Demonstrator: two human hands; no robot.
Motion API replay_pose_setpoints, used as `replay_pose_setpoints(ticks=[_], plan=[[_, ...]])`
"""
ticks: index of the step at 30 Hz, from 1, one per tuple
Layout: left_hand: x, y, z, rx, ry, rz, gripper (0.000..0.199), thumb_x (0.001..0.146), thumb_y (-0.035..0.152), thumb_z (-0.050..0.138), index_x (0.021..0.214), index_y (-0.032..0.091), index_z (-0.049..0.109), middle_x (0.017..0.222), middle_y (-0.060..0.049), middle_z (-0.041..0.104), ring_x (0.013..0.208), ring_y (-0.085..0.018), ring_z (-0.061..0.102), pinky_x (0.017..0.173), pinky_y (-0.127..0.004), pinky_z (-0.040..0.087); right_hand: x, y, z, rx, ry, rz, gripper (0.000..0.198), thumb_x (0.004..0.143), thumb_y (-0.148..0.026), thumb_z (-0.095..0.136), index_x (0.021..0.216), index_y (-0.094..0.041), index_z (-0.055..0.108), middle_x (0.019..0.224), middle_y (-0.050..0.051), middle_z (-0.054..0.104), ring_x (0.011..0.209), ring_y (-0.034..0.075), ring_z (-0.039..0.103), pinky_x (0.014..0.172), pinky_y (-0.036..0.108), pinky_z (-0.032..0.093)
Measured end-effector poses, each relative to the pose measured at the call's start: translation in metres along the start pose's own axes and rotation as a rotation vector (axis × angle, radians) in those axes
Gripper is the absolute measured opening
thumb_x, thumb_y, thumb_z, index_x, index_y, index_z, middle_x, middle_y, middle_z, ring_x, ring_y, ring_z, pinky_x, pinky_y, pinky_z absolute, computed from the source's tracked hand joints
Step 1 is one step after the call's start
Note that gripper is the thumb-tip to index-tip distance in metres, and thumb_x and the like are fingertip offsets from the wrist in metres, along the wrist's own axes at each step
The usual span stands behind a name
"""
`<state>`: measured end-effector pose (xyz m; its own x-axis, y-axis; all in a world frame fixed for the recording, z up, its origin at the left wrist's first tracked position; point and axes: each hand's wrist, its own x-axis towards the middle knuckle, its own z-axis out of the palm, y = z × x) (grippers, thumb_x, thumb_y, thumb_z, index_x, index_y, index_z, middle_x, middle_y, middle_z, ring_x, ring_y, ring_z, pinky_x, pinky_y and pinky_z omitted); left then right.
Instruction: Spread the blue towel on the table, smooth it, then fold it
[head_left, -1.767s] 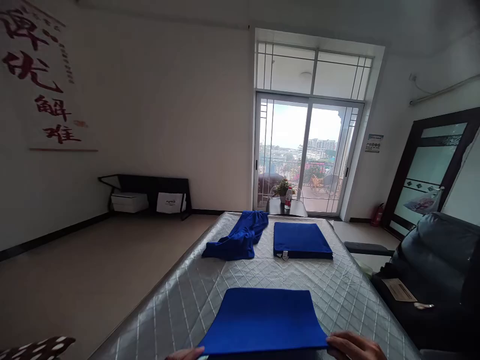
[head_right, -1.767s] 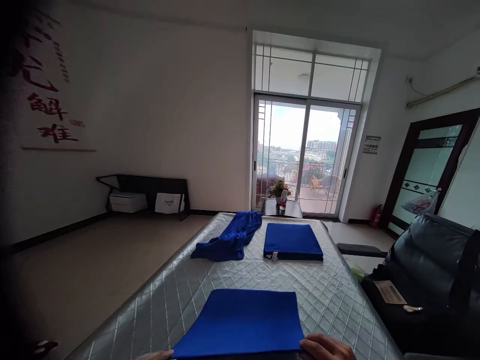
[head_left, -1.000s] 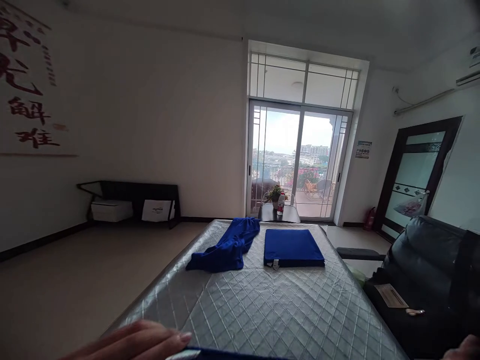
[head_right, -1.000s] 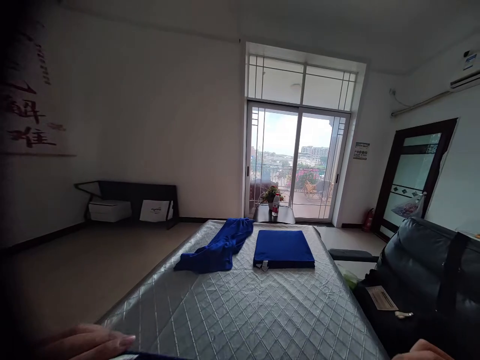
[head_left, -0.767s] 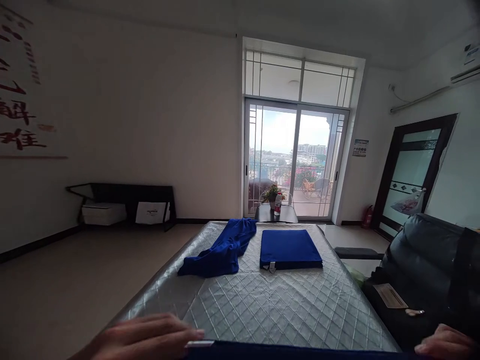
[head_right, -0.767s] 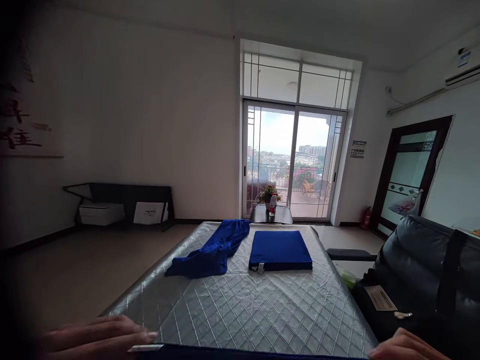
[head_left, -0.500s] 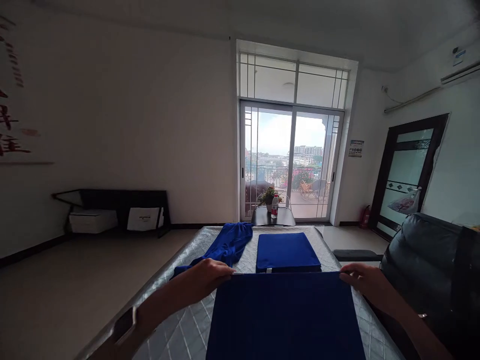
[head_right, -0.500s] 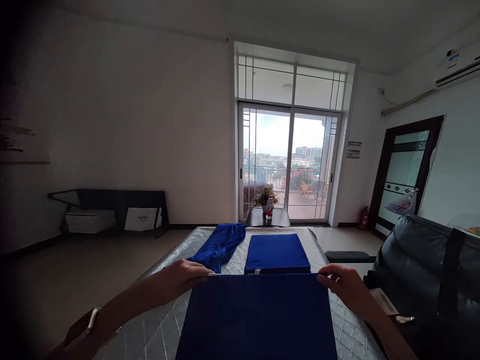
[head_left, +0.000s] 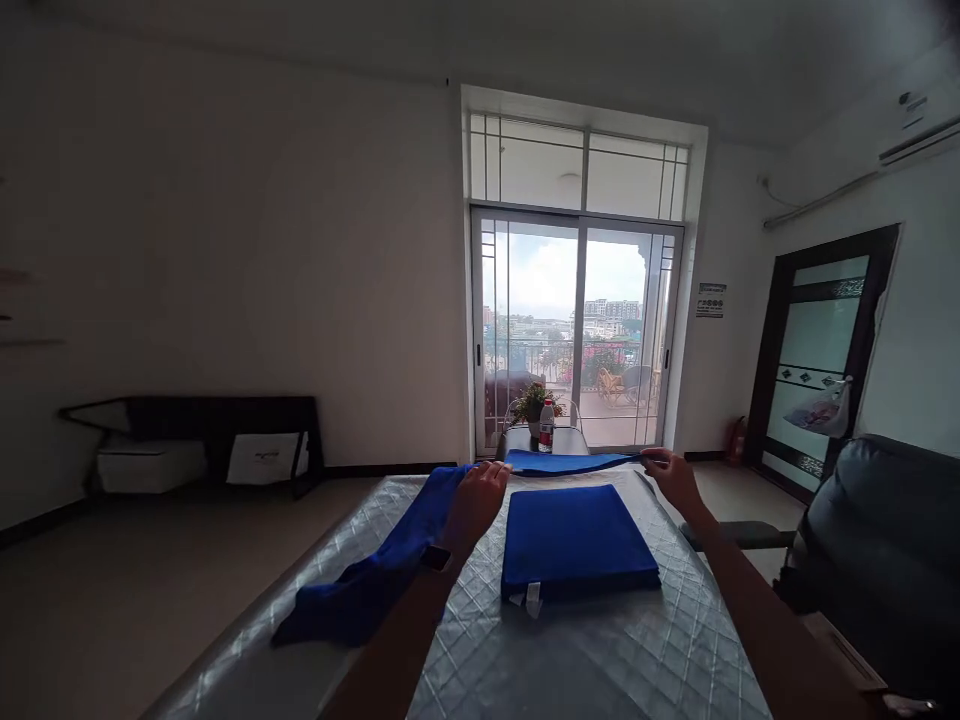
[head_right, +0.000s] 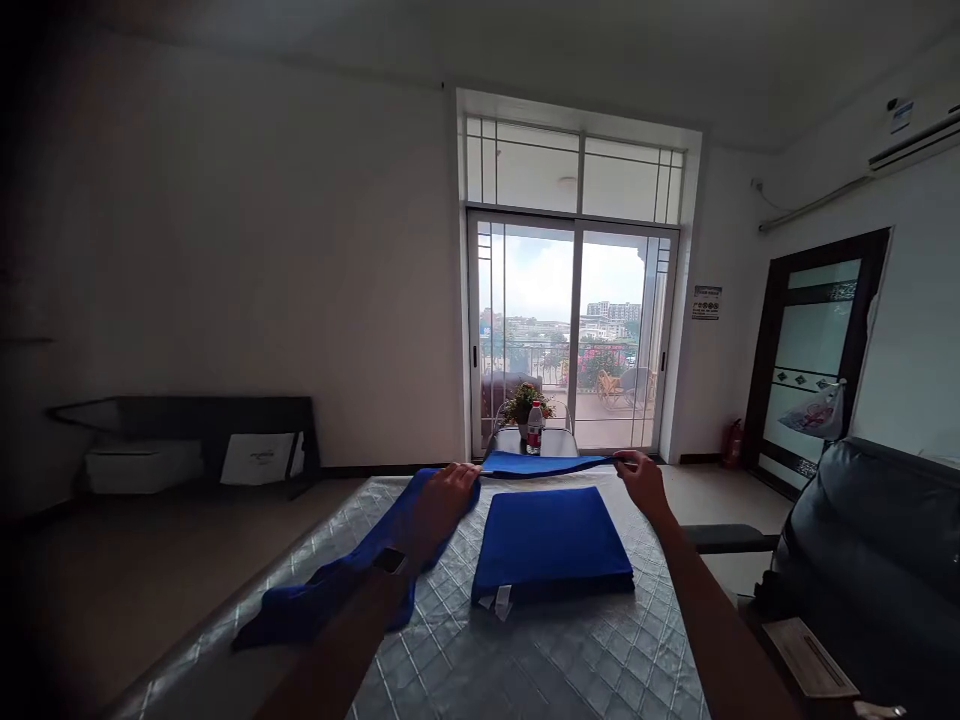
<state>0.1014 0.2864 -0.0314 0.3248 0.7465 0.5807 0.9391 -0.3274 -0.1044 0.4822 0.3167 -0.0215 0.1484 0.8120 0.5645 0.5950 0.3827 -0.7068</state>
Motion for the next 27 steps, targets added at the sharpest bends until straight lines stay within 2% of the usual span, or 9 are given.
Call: replay_pose_setpoints(ticks=[3, 5, 7, 9, 14, 21, 27], plan=[[-0.048, 0.024, 0.073, -0.027, -0.097, -0.022, 0.038, 0.090, 0.001, 0.043, 0.116, 0.019, 0.065, 0.119, -0.010, 0.070, 0.111, -0.024, 0.064, 0.098, -0.038, 0.048, -0.046, 0.057, 0.036, -0.055, -0.015, 0.032, 0.022, 0.081, -0.038, 0.057, 0.092, -0.026, 0.071, 0.098, 0.005, 0.076, 0.093, 0.025, 0.073, 0.085, 0.038, 0.056], [-0.076, 0.038, 0.111, -0.048, -0.158, -0.029, 0.038, 0.085, -0.002, 0.047, 0.107, 0.021, 0.068, 0.108, -0.006, 0.073, 0.104, -0.022, 0.067, 0.093, -0.035, 0.051, -0.079, 0.090, 0.054, -0.085, -0.043, 0.046, 0.020, 0.078, -0.037, 0.056, 0.085, -0.027, 0.071, 0.096, 0.004, 0.076, 0.090, 0.025, 0.073, 0.086, 0.040, 0.056], [-0.093, 0.043, 0.137, -0.065, -0.185, -0.042, 0.040, 0.084, -0.003, 0.048, 0.108, 0.022, 0.067, 0.109, -0.006, 0.072, 0.104, -0.023, 0.067, 0.092, -0.035, 0.052, -0.104, 0.118, 0.066, -0.111, -0.048, 0.051, 0.021, 0.076, -0.037, 0.054, 0.082, -0.027, 0.071, 0.098, 0.005, 0.076, 0.095, 0.026, 0.071, 0.091, 0.042, 0.054], [-0.099, 0.042, 0.150, -0.080, -0.190, -0.046, 0.042, 0.085, -0.002, 0.047, 0.115, 0.022, 0.064, 0.117, -0.007, 0.069, 0.109, -0.023, 0.064, 0.097, -0.037, 0.050, -0.119, 0.137, 0.070, -0.129, -0.039, 0.056, 0.025, 0.078, -0.038, 0.051, 0.085, -0.026, 0.071, 0.105, 0.007, 0.074, 0.102, 0.027, 0.069, 0.096, 0.043, 0.052], [-0.097, 0.037, 0.160, -0.124, -0.220, -0.033, 0.040, 0.089, 0.002, 0.044, 0.120, 0.021, 0.061, 0.125, -0.007, 0.066, 0.118, -0.023, 0.059, 0.105, -0.037, 0.044, -0.125, 0.158, 0.065, -0.228, -0.023, 0.003, 0.029, 0.086, -0.037, 0.044, 0.100, -0.027, 0.067, 0.123, 0.007, 0.067, 0.115, 0.024, 0.062, 0.097, 0.037, 0.049], [-0.099, 0.045, 0.158, -0.153, -0.255, -0.037, 0.031, 0.086, 0.004, 0.044, 0.101, 0.023, 0.065, 0.109, -0.004, 0.070, 0.106, -0.022, 0.062, 0.095, -0.035, 0.047, -0.134, 0.162, 0.059, -0.440, -0.142, -0.005, 0.022, 0.086, -0.026, 0.043, 0.095, -0.027, 0.062, 0.112, 0.004, 0.070, 0.106, 0.020, 0.064, 0.088, 0.033, 0.050], [-0.097, 0.046, 0.147, -0.163, -0.246, -0.025, 0.027, 0.080, 0.008, 0.050, 0.097, 0.023, 0.064, 0.109, -0.004, 0.070, 0.108, -0.023, 0.061, 0.098, -0.037, 0.046, -0.129, 0.159, 0.066, -0.631, -0.104, -0.110, 0.025, 0.079, -0.018, 0.047, 0.093, -0.024, 0.066, 0.126, 0.009, 0.066, 0.121, 0.025, 0.058, 0.101, 0.038, 0.045]])
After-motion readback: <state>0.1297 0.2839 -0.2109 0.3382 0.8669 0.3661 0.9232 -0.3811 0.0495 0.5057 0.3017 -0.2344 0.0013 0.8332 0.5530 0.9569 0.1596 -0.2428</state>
